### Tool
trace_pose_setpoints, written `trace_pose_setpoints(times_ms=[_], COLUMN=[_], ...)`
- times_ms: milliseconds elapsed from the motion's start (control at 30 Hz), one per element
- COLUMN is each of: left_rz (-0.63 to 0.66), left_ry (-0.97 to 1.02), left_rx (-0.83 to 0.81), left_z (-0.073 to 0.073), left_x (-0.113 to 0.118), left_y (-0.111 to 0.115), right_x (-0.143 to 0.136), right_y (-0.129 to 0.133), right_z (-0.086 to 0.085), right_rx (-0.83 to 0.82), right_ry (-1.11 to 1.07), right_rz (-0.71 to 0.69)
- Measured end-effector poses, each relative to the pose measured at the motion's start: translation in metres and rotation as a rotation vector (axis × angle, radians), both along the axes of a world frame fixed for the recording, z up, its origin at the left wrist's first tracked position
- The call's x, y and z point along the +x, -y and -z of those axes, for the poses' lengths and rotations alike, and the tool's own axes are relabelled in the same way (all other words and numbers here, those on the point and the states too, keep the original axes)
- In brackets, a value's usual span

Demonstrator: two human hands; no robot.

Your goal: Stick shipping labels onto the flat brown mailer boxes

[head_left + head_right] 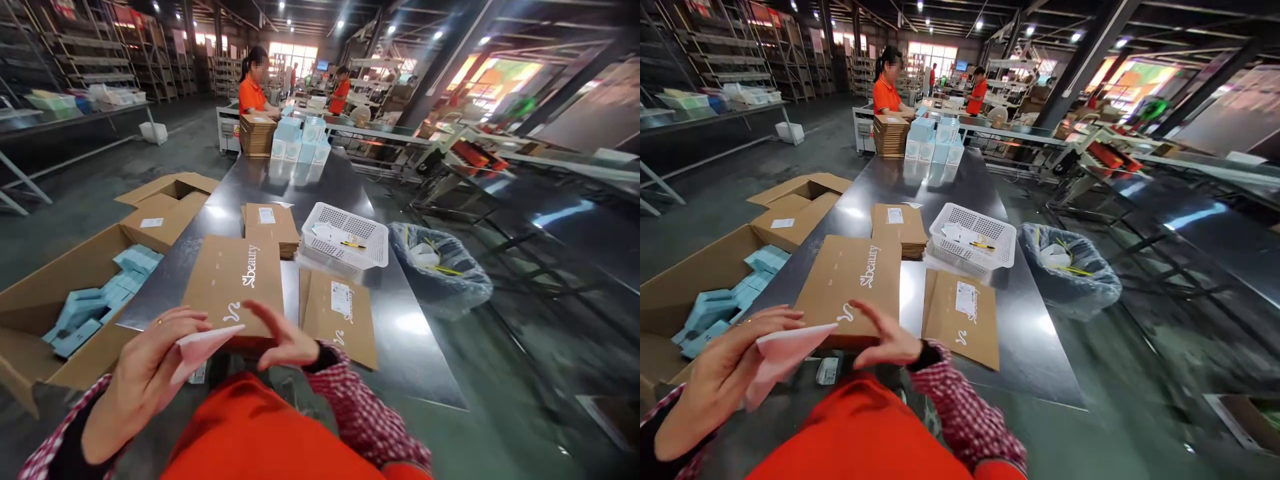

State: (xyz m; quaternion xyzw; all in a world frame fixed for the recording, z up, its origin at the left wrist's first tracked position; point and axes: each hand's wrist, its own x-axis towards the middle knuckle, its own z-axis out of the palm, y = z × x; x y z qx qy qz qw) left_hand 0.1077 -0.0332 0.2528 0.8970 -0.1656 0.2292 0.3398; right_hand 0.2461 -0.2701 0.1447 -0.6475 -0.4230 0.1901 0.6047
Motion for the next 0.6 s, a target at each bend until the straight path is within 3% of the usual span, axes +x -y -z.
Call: trace_pose_setpoints(times_ms=[33,100,167,300,333,433,500,600], left_rz=[-0.008,-0.08,-0.235,-0.596,-0.586,-0.339,-0.298,-0.31], left_ry=[0.015,0.027,-0.003,0.033,0.068,-0.011,-0.085,-0.202], left_rx=[-0.007,-0.013,0.004,0.19,0.202,0.168,0.073,-0.151], left_z=[-0.004,-0.008,-0.005,0.02,0.029,0.057,0.07,0.078], left_x=[-0.002,-0.005,-0.008,-0.016,-0.019,-0.025,-0.026,-0.025], left_y=[-0.002,-0.015,-0.039,-0.074,-0.074,-0.051,-0.03,-0.012], right_x=[-0.011,-0.029,-0.042,-0.052,-0.053,-0.058,-0.062,-0.062], right_y=[-0.037,-0.088,-0.107,-0.098,-0.096,-0.096,-0.098,-0.094], right_z=[-0.006,-0.011,-0.008,0.001,0.002,0.003,0.003,-0.003], right_rx=[0.021,0.062,0.089,0.119,0.117,0.101,0.073,0.009], right_ry=[-0.031,-0.167,-0.336,-0.56,-0.584,-0.592,-0.524,-0.256], right_rz=[-0.206,-0.411,-0.433,-0.284,-0.255,-0.207,-0.148,0.096])
